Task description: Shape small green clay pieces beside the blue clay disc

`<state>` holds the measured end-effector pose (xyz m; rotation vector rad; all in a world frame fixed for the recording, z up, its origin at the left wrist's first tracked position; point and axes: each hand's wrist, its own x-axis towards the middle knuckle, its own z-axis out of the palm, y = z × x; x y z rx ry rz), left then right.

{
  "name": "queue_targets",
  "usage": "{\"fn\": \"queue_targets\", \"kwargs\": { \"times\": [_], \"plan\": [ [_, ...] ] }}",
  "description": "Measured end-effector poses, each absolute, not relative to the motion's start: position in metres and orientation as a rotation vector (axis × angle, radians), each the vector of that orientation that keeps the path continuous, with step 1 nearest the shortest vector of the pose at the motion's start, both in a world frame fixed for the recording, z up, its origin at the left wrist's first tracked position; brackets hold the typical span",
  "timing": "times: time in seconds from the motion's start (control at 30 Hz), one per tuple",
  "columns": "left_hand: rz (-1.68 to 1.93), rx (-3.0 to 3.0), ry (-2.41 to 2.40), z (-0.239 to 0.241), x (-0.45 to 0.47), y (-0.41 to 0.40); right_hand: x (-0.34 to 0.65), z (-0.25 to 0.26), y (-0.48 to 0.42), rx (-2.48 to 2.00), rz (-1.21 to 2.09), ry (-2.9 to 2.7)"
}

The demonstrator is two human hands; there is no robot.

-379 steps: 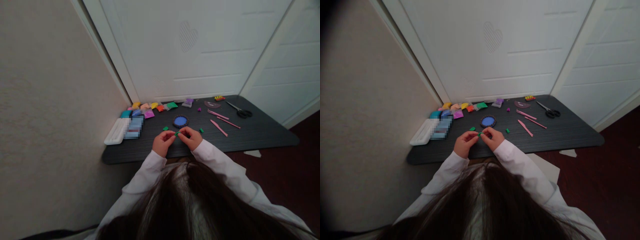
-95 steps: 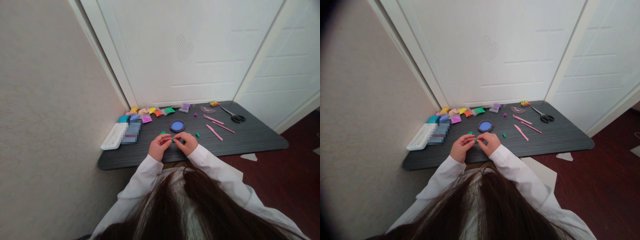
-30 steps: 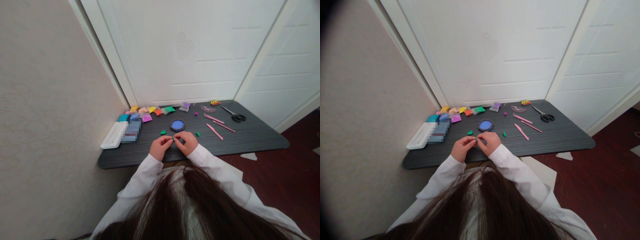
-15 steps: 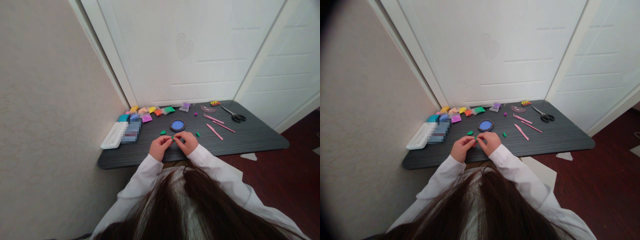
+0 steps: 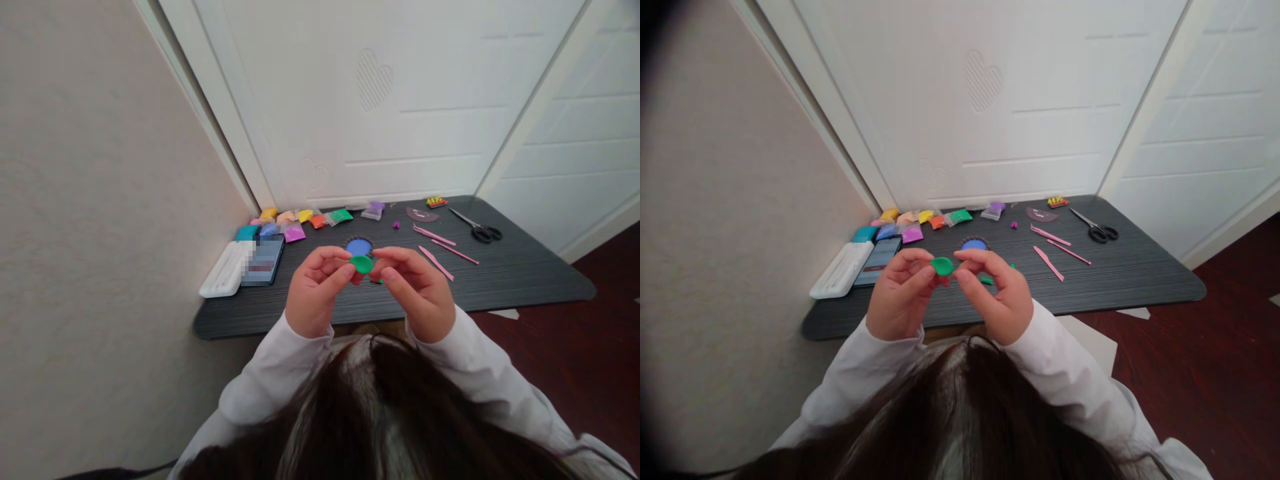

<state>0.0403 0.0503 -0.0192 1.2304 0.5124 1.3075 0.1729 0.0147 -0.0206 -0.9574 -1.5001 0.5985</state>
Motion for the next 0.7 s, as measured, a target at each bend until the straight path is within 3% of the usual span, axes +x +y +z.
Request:
{"fn": "queue_targets", "kwargs": {
  "times": [0.23,0.7],
  "plan": [
    [1.387,1.298,0.582,-0.001,0.039,0.012,0.17,-0.007,-0.015,-0.873,0.675,-1.477],
    [1.337,1.266,0.61,0.005,0.037,-0.003,0.181,0.004,-0.021,-0.821,0.128,-1.776]
  ]
}}
